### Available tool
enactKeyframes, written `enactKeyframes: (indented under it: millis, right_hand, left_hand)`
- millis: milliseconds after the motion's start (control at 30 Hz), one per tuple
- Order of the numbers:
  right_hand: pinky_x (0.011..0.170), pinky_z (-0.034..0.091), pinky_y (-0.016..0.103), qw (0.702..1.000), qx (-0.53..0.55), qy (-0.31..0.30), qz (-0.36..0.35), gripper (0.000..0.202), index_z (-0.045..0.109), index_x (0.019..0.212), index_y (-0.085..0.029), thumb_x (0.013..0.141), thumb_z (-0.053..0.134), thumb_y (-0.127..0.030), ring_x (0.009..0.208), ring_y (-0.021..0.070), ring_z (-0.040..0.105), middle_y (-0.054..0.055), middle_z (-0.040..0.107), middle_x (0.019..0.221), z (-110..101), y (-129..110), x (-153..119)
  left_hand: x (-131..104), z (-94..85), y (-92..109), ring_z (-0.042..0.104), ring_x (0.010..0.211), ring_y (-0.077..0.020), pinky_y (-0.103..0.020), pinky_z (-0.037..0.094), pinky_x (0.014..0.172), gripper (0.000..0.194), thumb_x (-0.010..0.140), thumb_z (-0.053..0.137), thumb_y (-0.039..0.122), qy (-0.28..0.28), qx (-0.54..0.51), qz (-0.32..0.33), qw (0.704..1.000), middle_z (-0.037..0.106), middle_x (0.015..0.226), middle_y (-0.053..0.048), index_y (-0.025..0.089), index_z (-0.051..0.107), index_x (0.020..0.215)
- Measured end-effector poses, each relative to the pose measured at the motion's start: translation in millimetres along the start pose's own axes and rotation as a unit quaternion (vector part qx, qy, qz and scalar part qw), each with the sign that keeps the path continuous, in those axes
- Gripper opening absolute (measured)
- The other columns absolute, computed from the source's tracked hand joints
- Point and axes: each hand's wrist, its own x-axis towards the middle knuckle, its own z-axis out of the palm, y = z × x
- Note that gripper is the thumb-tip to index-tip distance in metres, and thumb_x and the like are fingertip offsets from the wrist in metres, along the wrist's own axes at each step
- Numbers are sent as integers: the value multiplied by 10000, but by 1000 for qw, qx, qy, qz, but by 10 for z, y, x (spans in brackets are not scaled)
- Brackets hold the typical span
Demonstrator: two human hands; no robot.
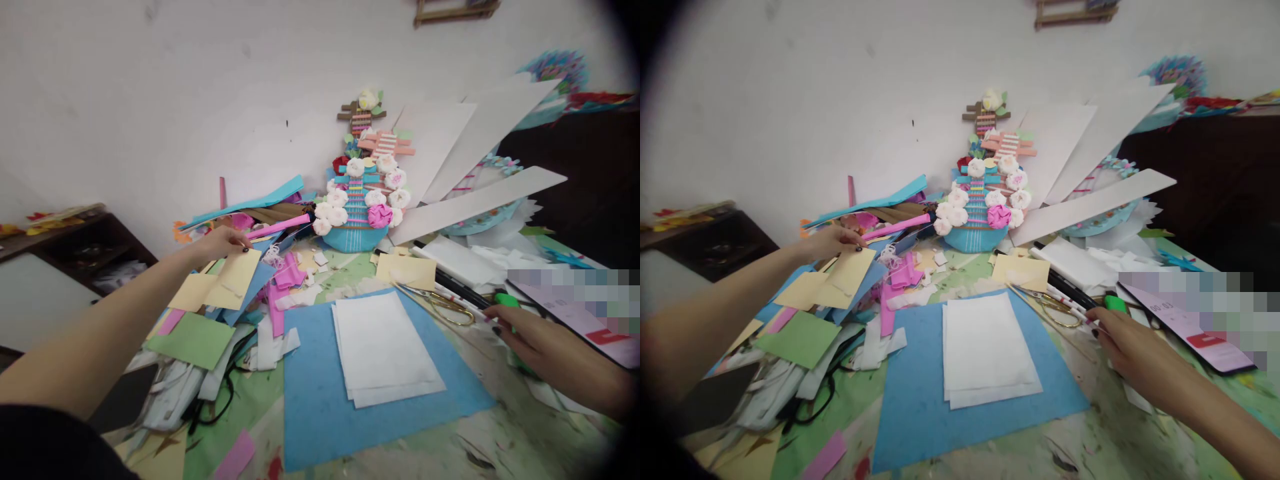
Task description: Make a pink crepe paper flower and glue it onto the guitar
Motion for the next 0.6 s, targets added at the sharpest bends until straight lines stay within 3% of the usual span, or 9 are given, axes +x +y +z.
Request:
enactKeyframes:
  millis: [200,333,467,567,600]
  right_hand:
    - [731,446,369,998,-46,13,41,296,462,1111,-276,851,327,-313,875,261,613,107,619,1104,5,197,213]
    - [703,435,347,995,-82,8,55,254,499,1050,-238,842,354,-257,915,268,606,121,624,1087,-78,196,307]
    - [626,396,306,990,-107,-25,89,236,517,1049,-222,850,392,-240,775,245,612,89,656,901,-190,-11,367]
    - [588,352,287,988,-125,-32,91,248,541,1036,-189,815,428,-186,744,242,602,96,656,847,-194,-156,421]
    - [578,339,284,987,-127,-32,91,255,548,1030,-178,806,428,-172,741,243,600,104,655,845,-181,-186,436]
  left_hand:
    - [25,51,-283,629,831,-256,-264,499,556,379,567,621,386,-20,2,-58,998,709,931,-107,165,705,864]
    - [-76,18,-288,629,829,-248,-292,510,638,350,588,625,362,33,27,-59,997,701,951,-103,142,687,854]
    - [-241,37,-61,594,886,-249,-351,468,787,321,645,603,271,126,73,-17,989,665,970,-82,140,657,933]
    - [-481,181,304,593,867,-201,-293,469,749,344,674,495,137,153,71,55,984,630,1024,-36,195,635,983]
    - [-585,255,452,592,865,-199,-288,471,723,353,688,455,111,151,73,116,979,626,1023,-38,205,638,975]
